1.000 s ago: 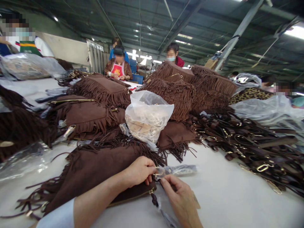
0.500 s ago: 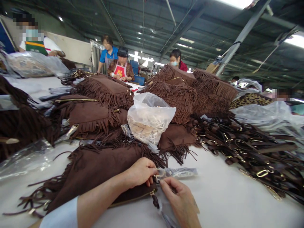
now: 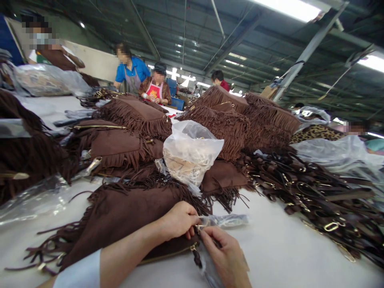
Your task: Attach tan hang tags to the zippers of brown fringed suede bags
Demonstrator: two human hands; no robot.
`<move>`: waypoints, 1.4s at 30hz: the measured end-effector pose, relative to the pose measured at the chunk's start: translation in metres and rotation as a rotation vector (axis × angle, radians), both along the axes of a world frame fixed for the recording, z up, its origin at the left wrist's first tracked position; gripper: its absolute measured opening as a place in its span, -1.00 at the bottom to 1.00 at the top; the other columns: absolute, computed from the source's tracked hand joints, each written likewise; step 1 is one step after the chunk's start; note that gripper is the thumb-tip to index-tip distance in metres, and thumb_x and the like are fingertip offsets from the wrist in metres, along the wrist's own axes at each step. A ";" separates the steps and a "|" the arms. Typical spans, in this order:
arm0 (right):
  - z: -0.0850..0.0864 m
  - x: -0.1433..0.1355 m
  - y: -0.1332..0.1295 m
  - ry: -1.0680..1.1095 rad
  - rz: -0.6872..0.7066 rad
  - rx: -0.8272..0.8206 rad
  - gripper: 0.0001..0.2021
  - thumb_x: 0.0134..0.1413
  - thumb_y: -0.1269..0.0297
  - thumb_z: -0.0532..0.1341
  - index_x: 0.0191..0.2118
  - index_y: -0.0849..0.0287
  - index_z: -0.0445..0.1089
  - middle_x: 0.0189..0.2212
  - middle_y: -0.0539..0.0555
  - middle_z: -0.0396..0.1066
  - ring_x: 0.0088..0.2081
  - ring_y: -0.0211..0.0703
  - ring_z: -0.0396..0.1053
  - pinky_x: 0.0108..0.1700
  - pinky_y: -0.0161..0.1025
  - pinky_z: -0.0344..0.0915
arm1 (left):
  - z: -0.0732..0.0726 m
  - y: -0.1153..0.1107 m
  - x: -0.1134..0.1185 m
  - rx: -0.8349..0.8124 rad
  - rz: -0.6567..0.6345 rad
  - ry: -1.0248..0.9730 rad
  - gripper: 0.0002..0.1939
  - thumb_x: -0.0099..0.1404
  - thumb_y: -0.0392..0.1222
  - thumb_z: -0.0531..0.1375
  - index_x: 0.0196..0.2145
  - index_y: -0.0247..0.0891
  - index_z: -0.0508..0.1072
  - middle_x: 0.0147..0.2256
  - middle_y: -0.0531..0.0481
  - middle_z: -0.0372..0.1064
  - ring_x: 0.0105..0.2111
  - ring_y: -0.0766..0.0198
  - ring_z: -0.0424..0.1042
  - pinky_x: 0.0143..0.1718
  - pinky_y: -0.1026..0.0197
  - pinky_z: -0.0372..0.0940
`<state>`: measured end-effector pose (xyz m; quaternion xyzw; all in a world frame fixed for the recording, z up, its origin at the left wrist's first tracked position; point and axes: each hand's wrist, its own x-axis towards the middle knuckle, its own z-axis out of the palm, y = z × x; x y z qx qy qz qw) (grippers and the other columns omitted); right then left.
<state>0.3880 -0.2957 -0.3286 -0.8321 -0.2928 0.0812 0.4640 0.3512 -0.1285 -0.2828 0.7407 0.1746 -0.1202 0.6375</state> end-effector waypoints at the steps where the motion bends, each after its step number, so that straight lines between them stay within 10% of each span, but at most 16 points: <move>1: 0.000 0.001 -0.001 -0.007 0.017 -0.008 -0.64 0.14 -0.01 0.14 -0.44 0.13 0.51 -0.49 0.03 0.45 -0.40 -0.10 0.36 -0.33 -0.29 0.20 | -0.001 0.000 0.000 -0.001 0.001 -0.001 -0.77 0.19 -0.36 0.10 -0.61 -0.31 0.33 -0.74 0.15 0.21 -0.75 0.41 0.17 -0.64 0.34 0.03; 18: 0.008 -0.001 0.008 0.143 0.009 -0.050 -0.51 0.06 -0.17 0.09 -0.49 0.16 0.50 -0.58 0.01 0.34 -0.46 -0.08 0.26 -0.38 -0.27 0.14 | -0.005 0.005 -0.006 -0.072 -0.019 -0.089 -0.83 0.03 -0.21 0.07 -0.59 -0.31 0.39 -0.66 0.08 0.28 -0.62 0.34 0.29 -0.52 0.30 0.20; 28: 0.006 -0.002 0.001 0.010 0.014 -0.091 -0.53 0.16 -0.14 0.09 -0.48 0.13 0.51 -0.62 -0.01 0.33 -0.54 -0.15 0.24 -0.46 -0.31 0.16 | -0.014 0.006 -0.013 0.005 -0.025 -0.274 -0.51 -0.12 -0.38 0.10 -0.20 -0.40 0.58 -0.52 0.09 0.32 -0.54 0.35 0.23 -0.51 0.32 0.09; 42: 0.032 0.000 0.028 -0.191 0.199 0.140 -0.70 0.26 0.10 0.13 -0.37 0.11 0.50 -0.37 0.09 0.42 -0.31 -0.09 0.36 -0.26 -0.28 0.25 | 0.026 0.017 -0.019 0.038 0.048 -0.572 -0.29 -0.06 -0.51 0.03 0.10 -0.30 0.39 -0.30 0.04 0.30 -0.43 0.41 0.26 -0.42 0.37 0.18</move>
